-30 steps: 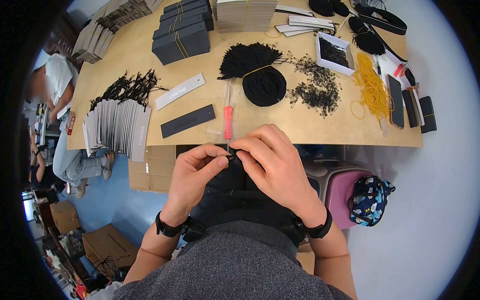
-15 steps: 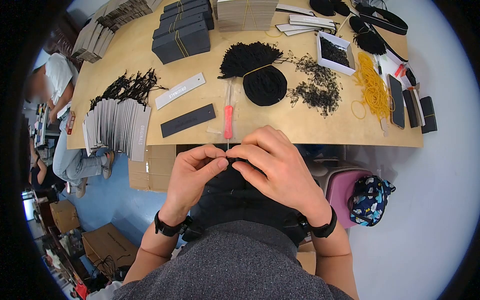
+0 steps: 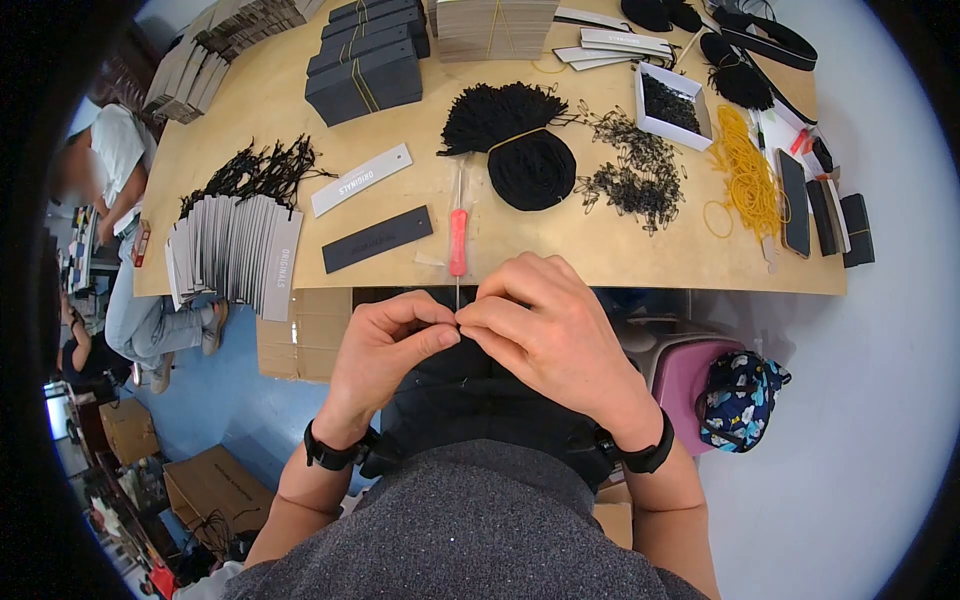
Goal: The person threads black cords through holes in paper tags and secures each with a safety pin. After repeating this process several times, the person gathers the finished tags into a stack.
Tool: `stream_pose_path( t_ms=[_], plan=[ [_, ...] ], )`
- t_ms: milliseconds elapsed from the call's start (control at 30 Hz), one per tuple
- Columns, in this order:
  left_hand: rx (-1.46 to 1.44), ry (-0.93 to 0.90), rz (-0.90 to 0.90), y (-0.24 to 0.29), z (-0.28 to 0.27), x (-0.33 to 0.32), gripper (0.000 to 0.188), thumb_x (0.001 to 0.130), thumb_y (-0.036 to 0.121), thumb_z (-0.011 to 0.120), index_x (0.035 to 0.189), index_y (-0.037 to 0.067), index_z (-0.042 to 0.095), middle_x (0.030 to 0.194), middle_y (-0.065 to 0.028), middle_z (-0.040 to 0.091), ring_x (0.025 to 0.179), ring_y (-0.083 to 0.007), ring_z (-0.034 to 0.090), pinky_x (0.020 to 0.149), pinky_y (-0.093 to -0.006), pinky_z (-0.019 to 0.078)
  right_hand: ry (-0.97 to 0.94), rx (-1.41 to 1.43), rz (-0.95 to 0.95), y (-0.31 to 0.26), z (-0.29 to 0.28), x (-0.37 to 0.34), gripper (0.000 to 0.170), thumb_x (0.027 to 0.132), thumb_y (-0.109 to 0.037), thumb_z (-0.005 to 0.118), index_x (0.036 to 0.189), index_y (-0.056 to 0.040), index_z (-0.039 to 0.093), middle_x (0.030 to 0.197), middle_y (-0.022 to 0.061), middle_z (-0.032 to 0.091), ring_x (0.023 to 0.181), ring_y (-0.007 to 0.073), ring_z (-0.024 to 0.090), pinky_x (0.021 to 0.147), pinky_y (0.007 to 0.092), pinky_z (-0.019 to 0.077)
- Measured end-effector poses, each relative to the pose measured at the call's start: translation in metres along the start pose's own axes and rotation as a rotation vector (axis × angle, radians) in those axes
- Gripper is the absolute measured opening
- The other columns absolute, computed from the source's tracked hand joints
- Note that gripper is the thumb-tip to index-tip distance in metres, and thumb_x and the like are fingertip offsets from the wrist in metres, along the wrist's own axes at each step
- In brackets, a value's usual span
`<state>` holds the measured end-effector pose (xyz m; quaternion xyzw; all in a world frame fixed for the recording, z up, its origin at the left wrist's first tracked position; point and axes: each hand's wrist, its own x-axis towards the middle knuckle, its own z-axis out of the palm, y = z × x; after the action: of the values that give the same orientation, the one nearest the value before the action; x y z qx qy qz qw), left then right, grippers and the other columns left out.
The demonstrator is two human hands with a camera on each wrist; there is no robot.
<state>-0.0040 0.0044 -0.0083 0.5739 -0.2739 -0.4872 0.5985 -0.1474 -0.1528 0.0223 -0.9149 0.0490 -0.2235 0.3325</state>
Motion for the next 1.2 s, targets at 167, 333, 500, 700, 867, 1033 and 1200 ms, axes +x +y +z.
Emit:
stream_pose_path(
  t_ms=[167,333,500,700,867,1033,1200],
  plan=[
    [0.106,-0.054,0.013,0.003,-0.005,0.001,0.013,0.089,0.007,0.074,0.098,-0.002,0.073,0.088,-0.0011,0.069,0.081,-0.0053,0.061,0.074,-0.0216,0.0492,-0.008,0.009,0.027,-0.003,0.000,0.002,0.019,0.076,-0.009,0.077,0.094,-0.0108,0.069,0.089,0.0024,0.059,0.084,0.0220,0.060,0.076,0.0358,0.0448],
    [0.166,-0.082,-0.015,0.006,-0.007,0.002,0.012,0.089,0.008,0.075,0.096,-0.001,0.073,0.087,-0.0019,0.069,0.080,-0.0056,0.060,0.073,-0.0220,0.0488,-0.146,-0.033,-0.002,-0.003,-0.002,0.002,0.018,0.077,-0.009,0.076,0.092,-0.0111,0.067,0.088,0.0020,0.058,0.082,0.0219,0.058,0.076,0.0361,0.0444],
    [0.053,-0.044,-0.013,0.005,-0.008,0.002,0.010,0.089,0.007,0.074,0.096,-0.001,0.074,0.089,-0.0022,0.071,0.084,-0.0060,0.061,0.077,-0.0220,0.0485,-0.071,0.091,0.077,-0.005,0.001,0.001,0.015,0.077,-0.005,0.073,0.087,-0.0089,0.063,0.086,0.0035,0.058,0.078,0.0231,0.059,0.072,0.0357,0.0462],
    [-0.148,0.005,-0.060,-0.002,-0.008,0.002,0.011,0.091,0.006,0.072,0.100,-0.001,0.072,0.092,-0.0024,0.070,0.088,-0.0069,0.061,0.081,-0.0224,0.0490,-0.013,0.236,0.229,-0.005,-0.003,-0.003,0.017,0.075,-0.002,0.071,0.087,-0.0062,0.060,0.084,0.0063,0.058,0.071,0.0241,0.059,0.067,0.0344,0.0475],
    [-0.294,-0.052,-0.144,-0.008,-0.013,-0.002,0.013,0.093,0.007,0.071,0.103,-0.001,0.071,0.092,-0.0035,0.069,0.078,-0.0059,0.056,0.070,-0.0217,0.0447,0.106,0.222,0.236,-0.001,-0.001,-0.004,0.019,0.072,-0.001,0.073,0.085,-0.0056,0.059,0.081,0.0067,0.058,0.068,0.0239,0.058,0.067,0.0342,0.0464],
    [-0.944,-0.226,-0.237,-0.007,-0.002,-0.004,0.017,0.093,0.008,0.070,0.108,-0.001,0.071,0.089,-0.0045,0.068,0.068,-0.0054,0.048,0.061,-0.0211,0.0357,0.163,-0.192,-0.060,0.001,0.013,0.000,0.021,0.070,-0.002,0.073,0.082,-0.0074,0.057,0.077,0.0048,0.055,0.067,0.0240,0.057,0.066,0.0342,0.0446],
    [0.119,0.149,0.245,-0.009,0.010,0.003,0.017,0.087,0.003,0.074,0.104,0.001,0.076,0.086,-0.0034,0.068,0.073,-0.0101,0.059,0.066,-0.0243,0.0460,0.139,-0.141,-0.025,-0.011,0.015,-0.005,0.021,0.071,-0.003,0.073,0.082,-0.0078,0.057,0.074,0.0050,0.054,0.067,0.0247,0.057,0.065,0.0349,0.0451]
  ],
)
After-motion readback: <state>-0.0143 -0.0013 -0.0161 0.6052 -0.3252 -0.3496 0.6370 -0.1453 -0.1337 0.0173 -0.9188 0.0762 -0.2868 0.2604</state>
